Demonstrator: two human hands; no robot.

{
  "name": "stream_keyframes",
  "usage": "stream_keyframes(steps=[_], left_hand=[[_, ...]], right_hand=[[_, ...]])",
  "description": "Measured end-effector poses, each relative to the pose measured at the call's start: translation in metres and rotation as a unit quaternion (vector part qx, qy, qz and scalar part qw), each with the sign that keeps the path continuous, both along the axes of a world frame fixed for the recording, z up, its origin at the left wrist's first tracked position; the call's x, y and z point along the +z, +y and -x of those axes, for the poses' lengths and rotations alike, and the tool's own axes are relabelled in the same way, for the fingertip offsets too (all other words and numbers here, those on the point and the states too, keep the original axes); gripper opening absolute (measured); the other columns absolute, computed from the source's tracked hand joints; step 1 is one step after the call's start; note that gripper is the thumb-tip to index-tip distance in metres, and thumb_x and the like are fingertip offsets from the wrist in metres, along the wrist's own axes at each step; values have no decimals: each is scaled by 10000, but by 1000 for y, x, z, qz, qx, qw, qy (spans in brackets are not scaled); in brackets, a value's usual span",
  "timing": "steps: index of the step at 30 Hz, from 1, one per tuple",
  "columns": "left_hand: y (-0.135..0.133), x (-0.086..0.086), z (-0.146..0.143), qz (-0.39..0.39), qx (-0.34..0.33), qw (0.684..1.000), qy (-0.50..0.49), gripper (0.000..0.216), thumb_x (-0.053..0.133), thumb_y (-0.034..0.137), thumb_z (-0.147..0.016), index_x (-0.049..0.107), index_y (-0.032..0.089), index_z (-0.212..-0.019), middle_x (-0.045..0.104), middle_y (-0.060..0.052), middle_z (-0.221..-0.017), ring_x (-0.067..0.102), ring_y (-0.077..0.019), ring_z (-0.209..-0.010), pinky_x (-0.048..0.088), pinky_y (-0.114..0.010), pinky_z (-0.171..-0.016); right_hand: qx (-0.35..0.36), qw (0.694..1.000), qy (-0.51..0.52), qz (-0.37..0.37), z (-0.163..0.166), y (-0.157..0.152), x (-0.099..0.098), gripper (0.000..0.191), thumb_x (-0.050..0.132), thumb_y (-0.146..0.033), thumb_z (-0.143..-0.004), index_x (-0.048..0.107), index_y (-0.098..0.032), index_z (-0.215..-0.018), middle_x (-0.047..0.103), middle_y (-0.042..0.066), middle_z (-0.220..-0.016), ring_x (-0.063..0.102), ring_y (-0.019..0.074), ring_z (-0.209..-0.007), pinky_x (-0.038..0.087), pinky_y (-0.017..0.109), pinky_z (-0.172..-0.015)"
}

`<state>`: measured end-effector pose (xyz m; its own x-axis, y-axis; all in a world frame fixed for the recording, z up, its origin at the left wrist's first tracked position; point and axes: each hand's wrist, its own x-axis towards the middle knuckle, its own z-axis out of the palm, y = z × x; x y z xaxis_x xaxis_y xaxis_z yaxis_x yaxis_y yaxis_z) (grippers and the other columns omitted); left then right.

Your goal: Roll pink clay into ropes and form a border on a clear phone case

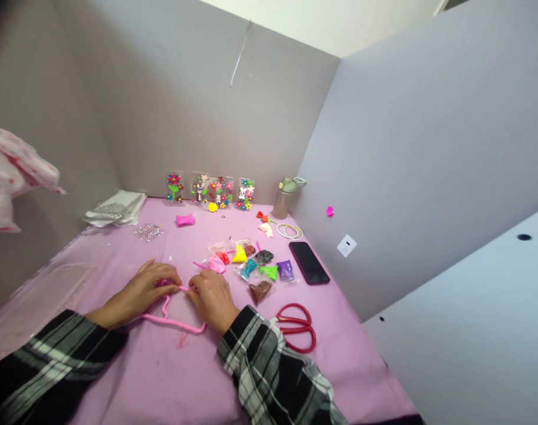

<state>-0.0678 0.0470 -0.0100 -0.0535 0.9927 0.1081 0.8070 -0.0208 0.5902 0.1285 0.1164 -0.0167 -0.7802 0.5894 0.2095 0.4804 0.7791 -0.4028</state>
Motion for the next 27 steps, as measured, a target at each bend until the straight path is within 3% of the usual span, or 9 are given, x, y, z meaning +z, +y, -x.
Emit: stream_keyframes(steps=[5,11,15,22,27], left_hand=[[-1,-2,3,-2,-1,1000,-5,145,633,366,-844,728,263,-808,753,-22,-958,644,-271,-1028,175,-579,-1180],[-2,-8,11,-8,-10,1000,-9,173,591,358,-880,719,263,-812,757,-17,-945,652,-247,-976,146,-597,-1184],[-1,-12,13,-9,-12,1000,-10,182,586,366,-885,715,256,-817,754,-21,-953,649,-241,-965,149,-593,-1188],[-5,-6,11,-3,-8,1000,-14,177,576,351,-879,713,252,-824,752,-17,-951,654,-249,-984,153,-597,-1177],[-5,-4,10,1,-2,1000,-13,168,592,355,-855,707,249,-795,751,-15,-902,657,-251,-942,181,-601,-1173]], right_hand=[[4,1000,-14,-7,4,0,1,109,627,-183,-984,733,-175,-960,696,48,-955,617,184,-923,405,278,-761],[11,999,-23,-36,11,1,2,149,678,-274,-969,731,-182,-1073,710,63,-1032,626,199,-955,420,285,-768],[22,997,-50,-56,21,2,-2,115,648,-216,-980,752,-171,-997,720,59,-961,638,199,-911,422,293,-764],[21,996,-46,-73,25,0,-6,157,643,-286,-990,743,-188,-1060,717,62,-986,640,196,-911,437,293,-777],[23,994,-59,-87,32,-1,-8,160,601,-236,-1003,750,-181,-994,713,72,-928,640,206,-855,444,311,-756]])
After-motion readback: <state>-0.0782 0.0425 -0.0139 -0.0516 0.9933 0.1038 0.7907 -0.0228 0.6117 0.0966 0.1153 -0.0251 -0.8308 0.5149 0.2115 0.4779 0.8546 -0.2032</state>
